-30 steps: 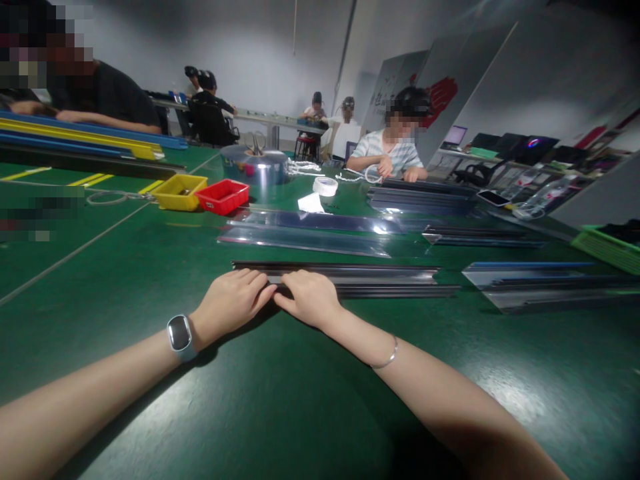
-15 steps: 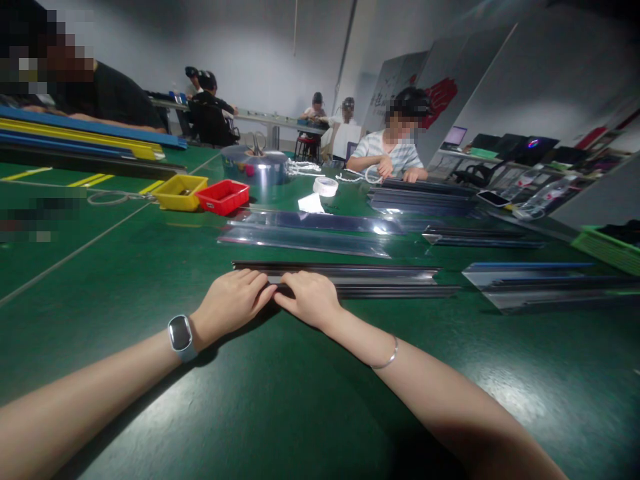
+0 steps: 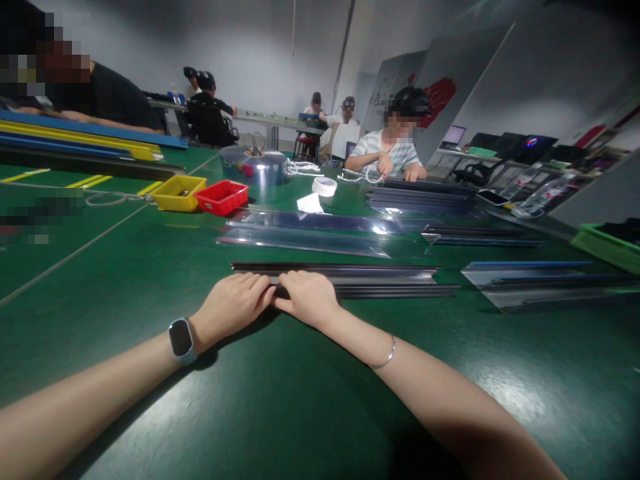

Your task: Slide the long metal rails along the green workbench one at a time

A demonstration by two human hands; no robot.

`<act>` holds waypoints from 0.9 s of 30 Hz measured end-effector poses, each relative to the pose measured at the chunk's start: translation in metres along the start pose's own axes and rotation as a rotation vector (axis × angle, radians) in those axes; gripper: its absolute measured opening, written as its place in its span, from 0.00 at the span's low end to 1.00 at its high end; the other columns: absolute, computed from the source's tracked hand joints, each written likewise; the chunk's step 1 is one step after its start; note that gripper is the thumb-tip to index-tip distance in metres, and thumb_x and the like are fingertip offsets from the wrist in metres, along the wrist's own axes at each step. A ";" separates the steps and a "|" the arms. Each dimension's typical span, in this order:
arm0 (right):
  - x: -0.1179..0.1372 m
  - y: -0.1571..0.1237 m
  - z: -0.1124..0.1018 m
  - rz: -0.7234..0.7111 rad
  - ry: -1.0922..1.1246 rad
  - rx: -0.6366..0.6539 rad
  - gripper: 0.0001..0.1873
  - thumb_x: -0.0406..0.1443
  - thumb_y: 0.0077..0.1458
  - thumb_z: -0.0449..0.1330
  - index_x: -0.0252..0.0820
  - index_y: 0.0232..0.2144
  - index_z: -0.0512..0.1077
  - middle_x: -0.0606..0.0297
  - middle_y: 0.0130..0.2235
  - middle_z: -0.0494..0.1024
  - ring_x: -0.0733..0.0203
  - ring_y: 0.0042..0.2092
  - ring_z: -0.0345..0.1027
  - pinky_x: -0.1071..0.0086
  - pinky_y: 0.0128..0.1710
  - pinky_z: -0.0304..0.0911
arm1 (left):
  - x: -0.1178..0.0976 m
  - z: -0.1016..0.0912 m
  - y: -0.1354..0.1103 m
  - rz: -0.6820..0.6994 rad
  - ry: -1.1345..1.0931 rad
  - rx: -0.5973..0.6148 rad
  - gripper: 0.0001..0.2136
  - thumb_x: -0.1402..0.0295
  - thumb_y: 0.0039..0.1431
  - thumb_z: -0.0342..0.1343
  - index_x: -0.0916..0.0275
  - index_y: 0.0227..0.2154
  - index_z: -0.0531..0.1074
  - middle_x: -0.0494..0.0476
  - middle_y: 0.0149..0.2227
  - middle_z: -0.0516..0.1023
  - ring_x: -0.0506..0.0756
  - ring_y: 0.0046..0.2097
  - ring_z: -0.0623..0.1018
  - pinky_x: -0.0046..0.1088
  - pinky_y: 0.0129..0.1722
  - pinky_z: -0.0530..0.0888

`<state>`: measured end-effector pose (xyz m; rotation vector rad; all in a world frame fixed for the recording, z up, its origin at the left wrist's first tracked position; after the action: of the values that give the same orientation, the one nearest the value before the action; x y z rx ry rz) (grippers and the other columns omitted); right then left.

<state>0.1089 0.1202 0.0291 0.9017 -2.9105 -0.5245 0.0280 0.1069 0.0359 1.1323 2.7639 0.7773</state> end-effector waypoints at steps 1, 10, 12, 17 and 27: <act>0.000 0.000 0.001 0.007 -0.007 0.011 0.17 0.48 0.52 0.49 0.40 0.32 0.65 0.63 0.31 0.71 0.62 0.34 0.64 0.71 0.31 0.51 | -0.001 0.000 0.001 0.000 0.001 0.002 0.09 0.66 0.57 0.42 0.62 0.27 0.65 0.54 0.27 0.70 0.52 0.31 0.69 0.29 0.32 0.65; 0.004 0.001 0.001 -0.050 -0.004 -0.046 0.14 0.44 0.55 0.47 0.40 0.30 0.65 0.64 0.29 0.71 0.64 0.32 0.64 0.71 0.29 0.49 | -0.005 0.000 0.008 -0.012 0.106 0.005 0.14 0.60 0.58 0.41 0.63 0.26 0.66 0.55 0.24 0.70 0.53 0.28 0.71 0.29 0.28 0.64; 0.005 0.000 -0.001 -0.050 -0.005 -0.061 0.14 0.45 0.55 0.47 0.40 0.30 0.65 0.65 0.29 0.71 0.64 0.32 0.63 0.71 0.29 0.49 | -0.004 -0.001 0.007 -0.008 0.116 -0.001 0.15 0.59 0.58 0.41 0.63 0.26 0.66 0.55 0.24 0.70 0.53 0.28 0.71 0.28 0.27 0.64; 0.001 -0.005 -0.005 -0.035 -0.015 -0.090 0.19 0.48 0.54 0.46 0.39 0.29 0.65 0.63 0.28 0.71 0.63 0.32 0.63 0.71 0.30 0.49 | 0.004 -0.003 0.005 -0.030 0.130 0.006 0.16 0.58 0.57 0.41 0.63 0.24 0.66 0.56 0.23 0.71 0.52 0.27 0.71 0.27 0.25 0.63; -0.012 -0.007 0.000 0.068 -0.031 -0.048 0.25 0.53 0.53 0.44 0.39 0.26 0.67 0.61 0.29 0.73 0.61 0.33 0.65 0.71 0.30 0.52 | 0.009 0.001 0.000 -0.056 0.139 0.034 0.16 0.58 0.57 0.41 0.62 0.24 0.66 0.56 0.24 0.71 0.53 0.28 0.71 0.28 0.28 0.64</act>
<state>0.1223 0.1212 0.0275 0.7926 -2.9304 -0.6054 0.0215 0.1137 0.0361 1.0386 2.9192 0.8370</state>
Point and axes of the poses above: each hand's wrist, its own y-axis towards the middle knuckle, its own z-axis out of the palm, x = y × z, the point moved 8 cm from there along y, towards the middle knuckle
